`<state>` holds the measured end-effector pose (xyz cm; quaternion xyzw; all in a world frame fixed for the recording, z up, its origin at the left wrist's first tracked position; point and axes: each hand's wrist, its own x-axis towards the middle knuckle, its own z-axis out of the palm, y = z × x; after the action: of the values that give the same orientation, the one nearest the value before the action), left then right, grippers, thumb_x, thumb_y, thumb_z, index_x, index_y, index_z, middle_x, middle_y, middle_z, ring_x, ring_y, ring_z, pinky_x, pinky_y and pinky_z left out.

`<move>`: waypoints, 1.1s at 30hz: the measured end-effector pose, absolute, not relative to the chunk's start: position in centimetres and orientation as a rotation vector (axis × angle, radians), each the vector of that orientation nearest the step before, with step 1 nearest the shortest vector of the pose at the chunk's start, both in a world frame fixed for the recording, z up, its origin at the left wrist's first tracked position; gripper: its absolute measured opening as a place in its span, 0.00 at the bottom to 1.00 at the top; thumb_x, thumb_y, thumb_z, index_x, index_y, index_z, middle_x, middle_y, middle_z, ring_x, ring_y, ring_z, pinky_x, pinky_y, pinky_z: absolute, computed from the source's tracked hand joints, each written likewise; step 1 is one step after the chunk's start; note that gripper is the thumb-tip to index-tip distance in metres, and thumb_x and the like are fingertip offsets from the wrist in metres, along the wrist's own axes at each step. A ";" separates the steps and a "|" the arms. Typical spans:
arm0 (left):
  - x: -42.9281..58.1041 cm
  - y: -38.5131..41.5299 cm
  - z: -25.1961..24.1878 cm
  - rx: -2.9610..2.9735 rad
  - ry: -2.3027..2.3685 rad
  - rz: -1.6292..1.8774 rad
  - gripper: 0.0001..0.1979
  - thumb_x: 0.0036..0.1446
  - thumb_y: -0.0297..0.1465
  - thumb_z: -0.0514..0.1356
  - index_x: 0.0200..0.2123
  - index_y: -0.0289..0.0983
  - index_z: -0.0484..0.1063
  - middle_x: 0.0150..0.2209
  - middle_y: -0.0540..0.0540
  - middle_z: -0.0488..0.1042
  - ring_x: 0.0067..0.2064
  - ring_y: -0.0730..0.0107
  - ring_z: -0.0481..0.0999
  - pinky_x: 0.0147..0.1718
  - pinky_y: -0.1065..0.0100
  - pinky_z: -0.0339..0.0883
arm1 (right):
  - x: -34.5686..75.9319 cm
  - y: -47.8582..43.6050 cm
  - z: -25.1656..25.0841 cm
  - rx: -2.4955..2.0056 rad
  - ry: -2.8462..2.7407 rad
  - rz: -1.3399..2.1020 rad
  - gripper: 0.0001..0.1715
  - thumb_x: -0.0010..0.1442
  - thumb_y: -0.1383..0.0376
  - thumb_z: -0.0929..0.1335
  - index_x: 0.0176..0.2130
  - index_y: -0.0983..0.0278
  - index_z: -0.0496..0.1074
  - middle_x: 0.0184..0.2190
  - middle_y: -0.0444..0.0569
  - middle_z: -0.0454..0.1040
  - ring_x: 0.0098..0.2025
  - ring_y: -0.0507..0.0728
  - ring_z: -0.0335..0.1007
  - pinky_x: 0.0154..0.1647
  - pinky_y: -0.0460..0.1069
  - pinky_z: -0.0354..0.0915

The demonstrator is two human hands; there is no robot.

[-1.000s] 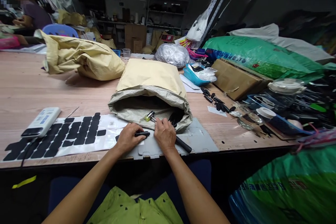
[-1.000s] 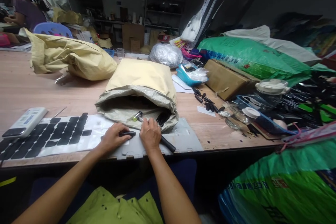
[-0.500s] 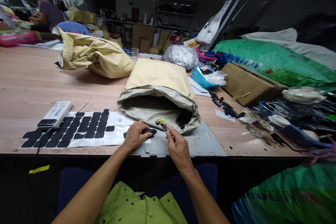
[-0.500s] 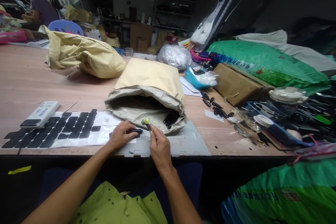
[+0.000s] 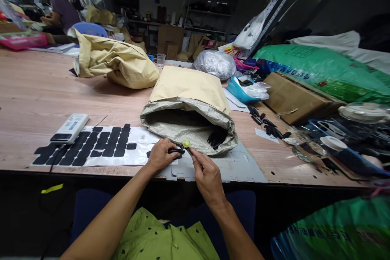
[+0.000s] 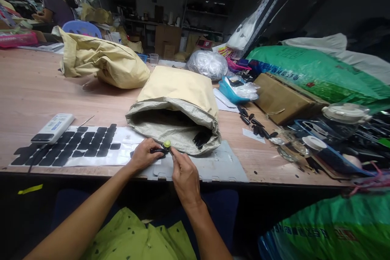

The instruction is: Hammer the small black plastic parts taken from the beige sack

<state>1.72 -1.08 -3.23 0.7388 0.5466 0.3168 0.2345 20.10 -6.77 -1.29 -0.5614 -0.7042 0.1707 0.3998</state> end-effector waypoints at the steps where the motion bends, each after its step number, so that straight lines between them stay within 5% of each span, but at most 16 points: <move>1: 1.7 -1.1 -3.3 2.024 1.505 0.865 0.07 0.51 0.31 0.69 0.35 0.39 0.80 0.31 0.49 0.71 0.38 0.67 0.69 0.38 0.67 0.61 | 19.9 -6.8 -1.2 -1.406 -1.782 0.433 0.21 0.68 0.63 0.60 0.56 0.59 0.72 0.49 0.52 0.76 0.50 0.55 0.73 0.53 0.50 0.68; 9: 1.8 -1.1 -3.3 1.994 1.501 0.855 0.06 0.51 0.32 0.69 0.35 0.41 0.81 0.31 0.50 0.70 0.38 0.67 0.69 0.37 0.68 0.61 | 19.7 -6.4 -1.3 -1.447 -1.880 0.465 0.21 0.68 0.63 0.60 0.55 0.59 0.73 0.45 0.50 0.77 0.47 0.55 0.74 0.49 0.48 0.68; 25: 1.6 -1.5 -2.4 1.960 1.473 0.832 0.08 0.49 0.26 0.66 0.35 0.38 0.74 0.35 0.50 0.75 0.40 0.65 0.70 0.38 0.66 0.63 | 20.7 -0.5 -4.3 -1.744 -1.885 -0.306 0.19 0.65 0.70 0.62 0.50 0.59 0.77 0.34 0.48 0.72 0.34 0.54 0.62 0.37 0.47 0.55; 33: 1.2 -2.2 -1.9 1.955 1.326 0.944 0.08 0.50 0.25 0.64 0.35 0.38 0.72 0.35 0.49 0.73 0.39 0.66 0.70 0.38 0.66 0.63 | 20.7 -0.3 -4.3 -1.758 -1.900 -0.324 0.18 0.65 0.69 0.63 0.51 0.58 0.75 0.35 0.48 0.72 0.34 0.54 0.60 0.36 0.48 0.53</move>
<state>1.23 -2.15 -1.91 0.7345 0.4981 0.3545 0.2945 20.66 -0.35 -4.33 -0.6502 -0.7025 -0.1197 0.2633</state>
